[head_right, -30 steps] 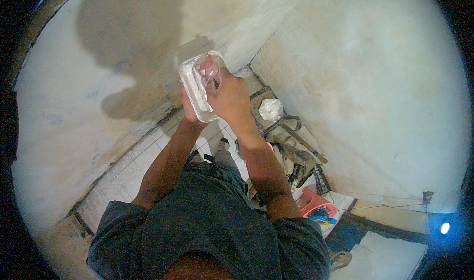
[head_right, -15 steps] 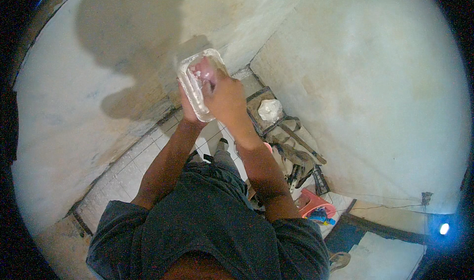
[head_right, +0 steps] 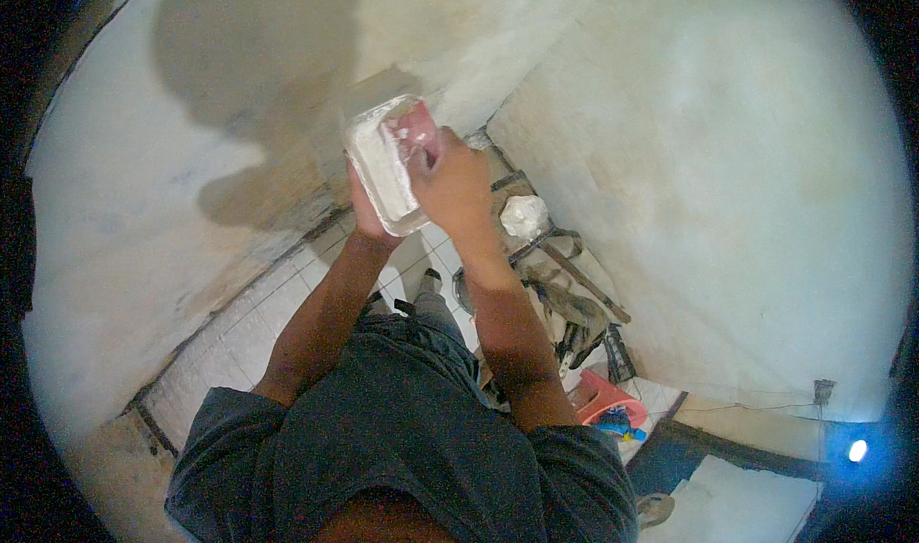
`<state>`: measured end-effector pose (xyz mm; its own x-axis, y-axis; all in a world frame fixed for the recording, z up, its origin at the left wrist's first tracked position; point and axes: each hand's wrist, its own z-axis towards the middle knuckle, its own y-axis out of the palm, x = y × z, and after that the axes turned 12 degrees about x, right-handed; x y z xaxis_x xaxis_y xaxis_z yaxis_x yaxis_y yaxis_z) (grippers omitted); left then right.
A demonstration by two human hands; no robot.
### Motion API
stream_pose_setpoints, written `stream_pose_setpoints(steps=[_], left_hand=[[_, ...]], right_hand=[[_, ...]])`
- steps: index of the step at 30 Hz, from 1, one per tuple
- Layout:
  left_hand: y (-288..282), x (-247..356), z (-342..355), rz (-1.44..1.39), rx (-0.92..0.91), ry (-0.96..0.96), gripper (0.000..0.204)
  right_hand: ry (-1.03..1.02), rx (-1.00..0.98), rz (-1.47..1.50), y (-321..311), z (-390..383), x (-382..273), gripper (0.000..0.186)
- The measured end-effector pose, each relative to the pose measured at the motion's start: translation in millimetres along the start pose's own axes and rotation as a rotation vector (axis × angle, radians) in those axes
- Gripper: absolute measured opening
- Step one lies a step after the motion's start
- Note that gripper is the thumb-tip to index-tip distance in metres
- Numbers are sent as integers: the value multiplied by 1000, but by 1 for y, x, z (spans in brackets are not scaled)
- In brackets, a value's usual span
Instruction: The person mixes white putty in a container using a putty knife and then applies the putty to a wall with the tool.
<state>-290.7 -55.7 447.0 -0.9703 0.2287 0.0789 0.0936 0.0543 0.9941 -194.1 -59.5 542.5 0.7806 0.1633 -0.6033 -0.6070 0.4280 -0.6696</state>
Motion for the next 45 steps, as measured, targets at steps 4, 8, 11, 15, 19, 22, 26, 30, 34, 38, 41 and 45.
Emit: stream_pose_setpoints(steps=[4, 8, 11, 15, 19, 22, 26, 30, 34, 38, 41, 45], left_hand=[[-3, 1, 1, -42, -94, -1, 65], [6, 0, -4, -1, 11, -10, 59], [5, 1, -2, -13, -47, -6, 56], [-2, -1, 0, -13, 86, 8, 55], [1, 0, -2, -24, 42, 9, 54], [-8, 0, 2, 30, -5, 20, 54], [0, -2, 0, -16, 59, -23, 62], [-13, 2, 2, -63, 17, -32, 62], [8, -2, -5, -3, 135, 10, 64], [-7, -2, -1, 83, 142, -11, 67], [3, 0, -3, 24, 98, -36, 68], [-4, -4, -4, 36, 122, -24, 69]], right_hand=[[-40, 17, 57, 1, -1, -8, 22], [31, 4, -3, 3, 3, 3, 23], [-72, -59, 42, 6, 1, -6, 24], [-71, -29, 6, 4, 3, -10, 23], [-148, -51, -6, 1, 3, -12, 23], [-175, -45, -1, 4, 3, -14, 22], [-191, 8, -21, 6, 2, -8, 19], [-191, -27, 25, 6, -2, -14, 19], [-248, -17, -13, 1, 3, -13, 18], [-329, -61, -25, 3, 0, -20, 17], [-234, -23, -51, -4, 8, -18, 17], [-346, -63, -77, -1, 5, -23, 16]])
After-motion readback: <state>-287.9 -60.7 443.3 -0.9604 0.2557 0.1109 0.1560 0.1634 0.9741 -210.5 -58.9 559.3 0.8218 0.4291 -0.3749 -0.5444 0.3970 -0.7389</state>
